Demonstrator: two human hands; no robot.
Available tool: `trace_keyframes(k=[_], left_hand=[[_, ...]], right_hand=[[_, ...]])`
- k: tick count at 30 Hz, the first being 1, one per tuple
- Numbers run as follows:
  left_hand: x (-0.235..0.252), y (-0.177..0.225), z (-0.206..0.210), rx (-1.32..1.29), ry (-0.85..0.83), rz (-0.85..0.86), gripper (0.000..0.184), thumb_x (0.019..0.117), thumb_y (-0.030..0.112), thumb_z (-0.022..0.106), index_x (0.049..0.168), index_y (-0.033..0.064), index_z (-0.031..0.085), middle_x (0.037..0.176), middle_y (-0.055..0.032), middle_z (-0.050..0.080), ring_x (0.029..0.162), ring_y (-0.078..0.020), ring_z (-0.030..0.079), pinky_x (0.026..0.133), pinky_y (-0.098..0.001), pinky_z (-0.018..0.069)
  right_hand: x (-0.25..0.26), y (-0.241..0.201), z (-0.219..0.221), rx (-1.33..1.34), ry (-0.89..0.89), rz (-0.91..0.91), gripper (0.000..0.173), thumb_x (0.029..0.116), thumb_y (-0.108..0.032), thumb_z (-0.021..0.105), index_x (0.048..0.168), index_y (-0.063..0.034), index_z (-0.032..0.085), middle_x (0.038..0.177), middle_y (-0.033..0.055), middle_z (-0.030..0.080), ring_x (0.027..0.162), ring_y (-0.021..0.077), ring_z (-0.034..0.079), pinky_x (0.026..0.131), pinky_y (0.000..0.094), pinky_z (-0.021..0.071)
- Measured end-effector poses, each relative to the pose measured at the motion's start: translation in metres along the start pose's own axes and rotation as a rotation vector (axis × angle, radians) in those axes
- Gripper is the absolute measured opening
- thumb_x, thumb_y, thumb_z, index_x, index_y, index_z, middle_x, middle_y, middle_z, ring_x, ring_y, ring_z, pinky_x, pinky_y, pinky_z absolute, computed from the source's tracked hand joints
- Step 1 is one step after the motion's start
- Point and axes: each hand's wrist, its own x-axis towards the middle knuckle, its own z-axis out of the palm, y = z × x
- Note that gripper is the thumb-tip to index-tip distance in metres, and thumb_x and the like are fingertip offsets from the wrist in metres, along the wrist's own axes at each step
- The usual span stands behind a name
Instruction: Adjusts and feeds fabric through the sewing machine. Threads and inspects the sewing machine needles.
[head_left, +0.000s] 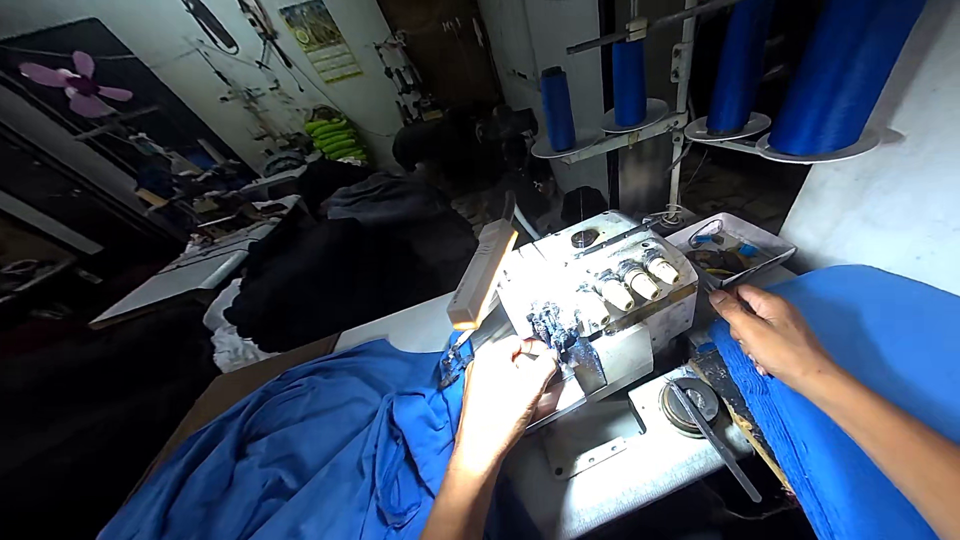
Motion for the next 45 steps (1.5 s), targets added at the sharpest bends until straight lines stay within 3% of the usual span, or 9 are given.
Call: trace_keyframes(k=[4, 8, 14, 22, 26, 28, 32, 38, 45], left_hand=[[0.002, 0.001, 0.005, 0.018, 0.031, 0.003, 0.014, 0.0931, 0.027, 0.070, 0.081, 0.0205, 0.073, 0.057, 0.0037, 0.059, 0.048, -0.0119, 0.054, 0.047, -0.0345, 0.0456], [0.004, -0.003, 0.005, 0.039, 0.075, 0.007, 0.025, 0.0933, 0.022, 0.068, 0.069, 0.0176, 0.063, 0.054, 0.0020, 0.056, 0.046, -0.0131, 0.054, 0.046, -0.0356, 0.0451], [0.004, -0.009, -0.006, 0.063, 0.123, -0.030, 0.012, 0.0918, 0.015, 0.071, 0.080, 0.0157, 0.072, 0.061, 0.0008, 0.063, 0.050, -0.0139, 0.059, 0.049, -0.0367, 0.0502], [0.004, -0.007, -0.003, 0.145, 0.245, -0.033, 0.012, 0.0956, 0.019, 0.069, 0.086, 0.0127, 0.071, 0.068, -0.0048, 0.066, 0.057, -0.0208, 0.063, 0.053, -0.0448, 0.0516], [0.007, -0.012, 0.001, 0.255, 0.336, 0.025, 0.032, 0.1000, 0.030, 0.066, 0.073, 0.0127, 0.068, 0.061, -0.0029, 0.061, 0.058, -0.0214, 0.060, 0.056, -0.0478, 0.0472], [0.007, -0.014, 0.003, 0.309, 0.358, 0.065, 0.033, 0.1012, 0.028, 0.062, 0.072, 0.0132, 0.066, 0.060, -0.0029, 0.059, 0.058, -0.0219, 0.060, 0.056, -0.0479, 0.0460], [0.003, -0.019, 0.004, 0.248, 0.364, 0.082, 0.022, 0.1025, 0.020, 0.060, 0.090, 0.0128, 0.076, 0.070, -0.0033, 0.066, 0.066, -0.0206, 0.063, 0.064, -0.0487, 0.0498], [0.003, -0.033, 0.003, -0.007, 0.320, 0.133, 0.012, 0.0969, 0.022, 0.067, 0.090, 0.0204, 0.077, 0.064, 0.0075, 0.066, 0.053, -0.0066, 0.060, 0.052, -0.0324, 0.0518], [-0.004, -0.036, 0.000, -0.299, 0.229, 0.130, 0.007, 0.0951, 0.014, 0.071, 0.096, 0.0139, 0.077, 0.066, 0.0015, 0.069, 0.051, -0.0102, 0.063, 0.047, -0.0277, 0.0538]], right_hand=[[0.001, 0.000, 0.000, 0.004, -0.002, -0.001, 0.042, 0.1058, -0.053, 0.049, 0.101, -0.0140, 0.064, 0.059, 0.0056, 0.049, 0.041, 0.0186, 0.046, 0.039, 0.0367, 0.0422], [0.001, 0.000, 0.000, 0.003, 0.002, -0.010, 0.042, 0.1052, -0.054, 0.050, 0.101, -0.0140, 0.065, 0.060, 0.0057, 0.050, 0.042, 0.0184, 0.046, 0.039, 0.0369, 0.0428], [0.001, 0.000, 0.000, 0.001, 0.002, -0.014, 0.041, 0.1056, -0.052, 0.050, 0.101, -0.0142, 0.064, 0.060, 0.0050, 0.048, 0.042, 0.0181, 0.046, 0.040, 0.0365, 0.0419], [0.001, 0.000, 0.000, -0.004, -0.002, -0.004, 0.042, 0.1054, -0.054, 0.049, 0.103, -0.0146, 0.065, 0.060, 0.0056, 0.048, 0.042, 0.0189, 0.047, 0.040, 0.0379, 0.0431], [0.001, -0.001, 0.000, -0.010, -0.002, -0.003, 0.042, 0.1056, -0.053, 0.049, 0.103, -0.0149, 0.065, 0.058, 0.0056, 0.049, 0.041, 0.0194, 0.047, 0.038, 0.0371, 0.0413], [0.002, 0.000, 0.000, -0.015, 0.001, -0.007, 0.042, 0.1056, -0.053, 0.049, 0.103, -0.0152, 0.065, 0.059, 0.0057, 0.049, 0.042, 0.0194, 0.047, 0.039, 0.0373, 0.0412], [0.001, 0.000, 0.000, -0.026, 0.005, -0.011, 0.042, 0.1055, -0.054, 0.048, 0.105, -0.0162, 0.065, 0.060, 0.0054, 0.050, 0.043, 0.0196, 0.048, 0.040, 0.0380, 0.0424], [0.000, -0.001, 0.002, -0.004, 0.005, -0.015, 0.042, 0.1053, -0.054, 0.049, 0.103, -0.0153, 0.064, 0.059, 0.0053, 0.048, 0.040, 0.0185, 0.045, 0.038, 0.0366, 0.0415], [-0.002, -0.001, 0.002, -0.007, 0.015, -0.004, 0.042, 0.1048, -0.055, 0.050, 0.103, -0.0154, 0.064, 0.058, 0.0055, 0.046, 0.040, 0.0190, 0.045, 0.037, 0.0381, 0.0419]])
